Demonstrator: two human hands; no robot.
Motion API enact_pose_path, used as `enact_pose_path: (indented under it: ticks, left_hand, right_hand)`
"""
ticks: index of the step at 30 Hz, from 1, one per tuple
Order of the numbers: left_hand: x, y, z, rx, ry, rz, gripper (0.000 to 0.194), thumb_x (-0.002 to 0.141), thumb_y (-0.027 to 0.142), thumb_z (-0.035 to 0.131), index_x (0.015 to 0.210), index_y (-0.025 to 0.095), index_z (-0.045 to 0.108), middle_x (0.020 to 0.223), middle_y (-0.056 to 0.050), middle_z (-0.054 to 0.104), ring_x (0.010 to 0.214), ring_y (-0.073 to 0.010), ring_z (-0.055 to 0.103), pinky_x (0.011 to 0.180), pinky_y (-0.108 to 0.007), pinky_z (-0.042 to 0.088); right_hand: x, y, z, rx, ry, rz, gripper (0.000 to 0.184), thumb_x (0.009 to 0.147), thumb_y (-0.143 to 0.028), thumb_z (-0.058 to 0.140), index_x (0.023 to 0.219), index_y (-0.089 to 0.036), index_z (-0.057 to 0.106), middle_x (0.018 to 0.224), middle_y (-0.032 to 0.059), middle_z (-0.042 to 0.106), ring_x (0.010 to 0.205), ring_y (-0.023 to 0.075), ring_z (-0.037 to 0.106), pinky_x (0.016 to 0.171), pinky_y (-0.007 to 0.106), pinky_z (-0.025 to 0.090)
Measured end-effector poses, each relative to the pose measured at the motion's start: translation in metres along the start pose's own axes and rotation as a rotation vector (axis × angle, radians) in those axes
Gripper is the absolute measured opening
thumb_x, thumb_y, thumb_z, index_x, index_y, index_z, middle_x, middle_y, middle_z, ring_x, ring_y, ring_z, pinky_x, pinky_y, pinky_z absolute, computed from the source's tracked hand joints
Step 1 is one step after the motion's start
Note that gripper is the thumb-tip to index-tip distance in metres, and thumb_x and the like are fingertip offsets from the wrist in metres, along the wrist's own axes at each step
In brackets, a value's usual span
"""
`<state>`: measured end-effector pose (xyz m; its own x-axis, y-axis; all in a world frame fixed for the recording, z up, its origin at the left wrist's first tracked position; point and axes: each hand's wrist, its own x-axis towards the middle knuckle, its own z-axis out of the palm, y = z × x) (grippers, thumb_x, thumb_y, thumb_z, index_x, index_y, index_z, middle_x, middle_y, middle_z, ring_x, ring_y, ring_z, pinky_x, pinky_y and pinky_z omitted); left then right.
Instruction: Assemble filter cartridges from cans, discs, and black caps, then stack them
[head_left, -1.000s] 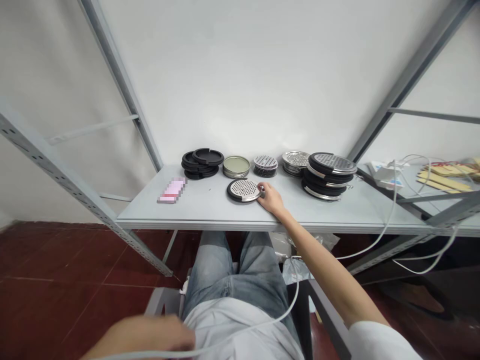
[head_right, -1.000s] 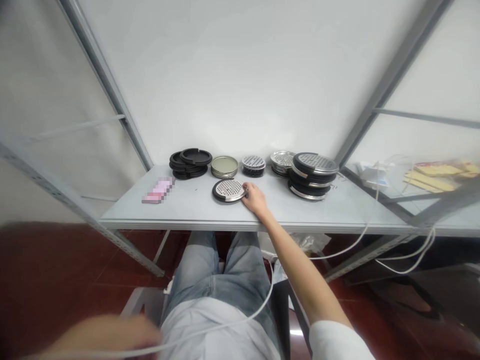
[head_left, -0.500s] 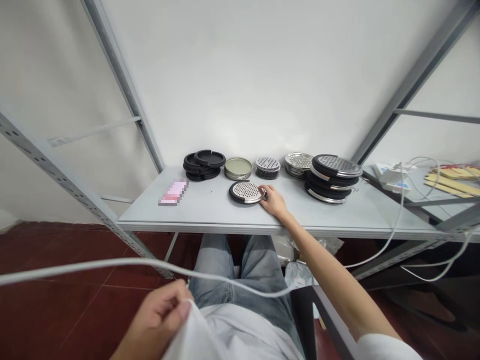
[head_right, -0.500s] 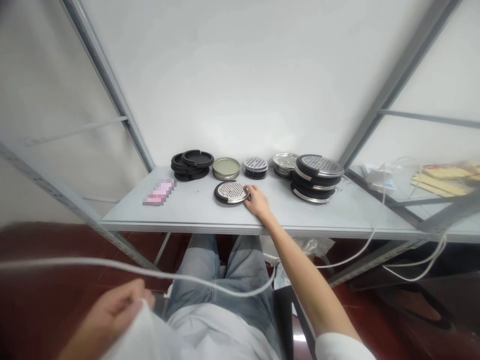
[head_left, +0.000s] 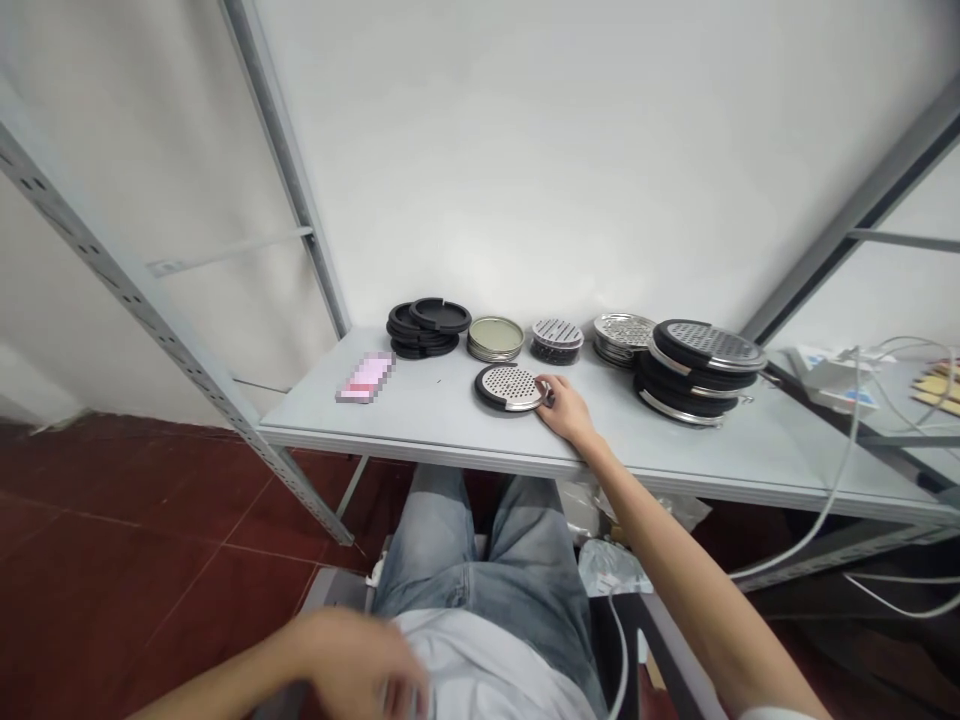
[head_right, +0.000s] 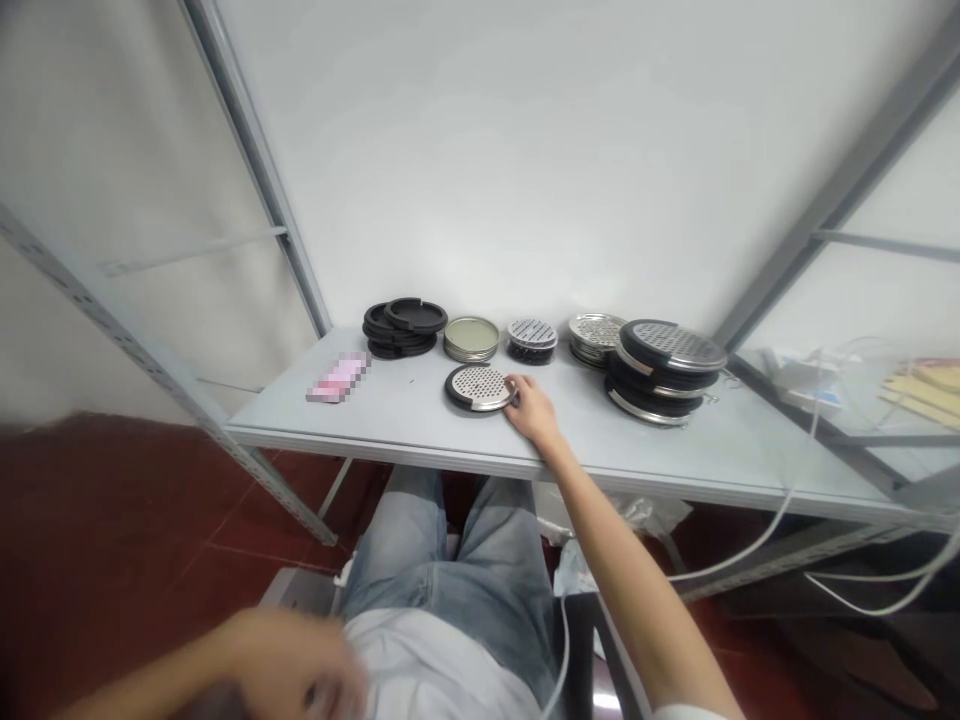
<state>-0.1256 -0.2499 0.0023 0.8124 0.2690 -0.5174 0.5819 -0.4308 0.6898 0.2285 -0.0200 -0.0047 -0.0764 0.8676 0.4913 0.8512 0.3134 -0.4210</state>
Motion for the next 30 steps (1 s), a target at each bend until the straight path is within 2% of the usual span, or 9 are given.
enact_pose_path:
  ticks: [2, 3, 6, 8, 10, 14, 18, 23, 30]
  left_hand:
    - [0.001, 0.002, -0.035, 0.128, 0.516, -0.117, 0.017, 0.081, 0.028, 0.06, 0.095, 0.021, 0.067, 0.093, -0.004, 0.069, 0.084, -0.0202, 0.063, 0.072, -0.027, 0.049]
    - [0.003, 0.005, -0.055, 0.149, 0.691, -0.118, 0.019, 0.086, 0.026, 0.054, 0.098, 0.02, 0.066, 0.098, -0.005, 0.069, 0.089, -0.0196, 0.062, 0.078, -0.028, 0.049]
    - [0.021, 0.016, -0.118, 0.166, 1.03, -0.009, 0.025, 0.094, 0.029, 0.043, 0.099, 0.02, 0.066, 0.095, -0.004, 0.069, 0.083, -0.0168, 0.062, 0.078, -0.028, 0.049]
    - [0.046, 0.017, -0.157, 0.282, 1.159, 0.096, 0.025, 0.093, 0.032, 0.048, 0.104, 0.019, 0.065, 0.102, -0.007, 0.068, 0.097, -0.0204, 0.062, 0.09, -0.034, 0.048]
    - [0.078, 0.009, -0.189, 0.395, 1.179, 0.127, 0.042, 0.087, 0.038, 0.059, 0.123, 0.017, 0.057, 0.122, -0.012, 0.061, 0.117, -0.0265, 0.055, 0.103, -0.042, 0.041]
    - [0.135, -0.024, -0.229, 0.416, 1.055, 0.052, 0.095, 0.066, 0.058, 0.075, 0.144, 0.016, 0.04, 0.149, -0.019, 0.038, 0.137, -0.0381, 0.037, 0.112, -0.05, 0.033]
    - [0.162, -0.048, -0.242, 0.371, 1.054, 0.105, 0.075, 0.08, 0.053, 0.065, 0.142, 0.018, 0.044, 0.15, -0.014, 0.04, 0.137, -0.0312, 0.039, 0.114, -0.044, 0.033]
    - [0.164, -0.055, -0.238, 0.293, 1.103, 0.112, 0.067, 0.085, 0.047, 0.063, 0.144, 0.02, 0.044, 0.153, -0.012, 0.036, 0.138, -0.0291, 0.039, 0.115, -0.042, 0.032]
    - [0.162, -0.057, -0.234, 0.291, 1.198, 0.1, 0.067, 0.08, 0.043, 0.071, 0.139, 0.021, 0.05, 0.152, -0.012, 0.038, 0.137, -0.0298, 0.041, 0.114, -0.042, 0.034]
  right_hand:
    - [0.001, 0.0, 0.0, 0.013, 0.009, -0.002, 0.045, 0.073, -0.019, 0.059, 0.118, -0.02, 0.058, 0.119, 0.0093, 0.061, 0.093, 0.0233, 0.064, 0.078, 0.031, 0.051]
    - [0.001, 0.0, 0.001, 0.023, 0.011, -0.003, 0.045, 0.073, -0.019, 0.059, 0.118, -0.02, 0.059, 0.118, 0.0091, 0.061, 0.092, 0.0227, 0.064, 0.078, 0.031, 0.052]
    - [0.001, 0.0, 0.001, 0.046, 0.027, -0.006, 0.044, 0.074, -0.019, 0.058, 0.118, -0.022, 0.059, 0.119, 0.0076, 0.061, 0.087, 0.0205, 0.065, 0.078, 0.031, 0.052]
    - [0.0, 0.0, 0.001, 0.044, 0.052, -0.008, 0.044, 0.074, -0.02, 0.059, 0.118, -0.022, 0.06, 0.122, 0.0069, 0.061, 0.09, 0.0211, 0.065, 0.078, 0.031, 0.052]
    - [0.0, -0.001, 0.0, 0.036, 0.086, -0.007, 0.042, 0.075, -0.021, 0.06, 0.117, -0.022, 0.061, 0.123, 0.0066, 0.061, 0.095, 0.0224, 0.064, 0.08, 0.032, 0.052]
    - [0.0, -0.001, -0.001, 0.05, 0.16, 0.002, 0.04, 0.075, -0.024, 0.062, 0.114, -0.022, 0.064, 0.12, 0.007, 0.063, 0.094, 0.0228, 0.064, 0.082, 0.034, 0.052]
    - [0.002, 0.001, 0.0, 0.084, 0.207, 0.036, 0.042, 0.074, -0.027, 0.063, 0.116, -0.02, 0.063, 0.118, 0.0088, 0.063, 0.089, 0.0221, 0.065, 0.081, 0.035, 0.053]
    - [0.003, 0.007, 0.004, 0.172, 0.184, 0.049, 0.048, 0.075, -0.025, 0.06, 0.122, -0.018, 0.06, 0.114, 0.009, 0.066, 0.084, 0.02, 0.066, 0.079, 0.034, 0.054]
    - [0.005, 0.013, 0.007, 0.133, -0.001, 0.093, 0.05, 0.076, -0.021, 0.058, 0.126, -0.017, 0.061, 0.112, 0.0086, 0.07, 0.095, 0.0231, 0.067, 0.088, 0.035, 0.052]
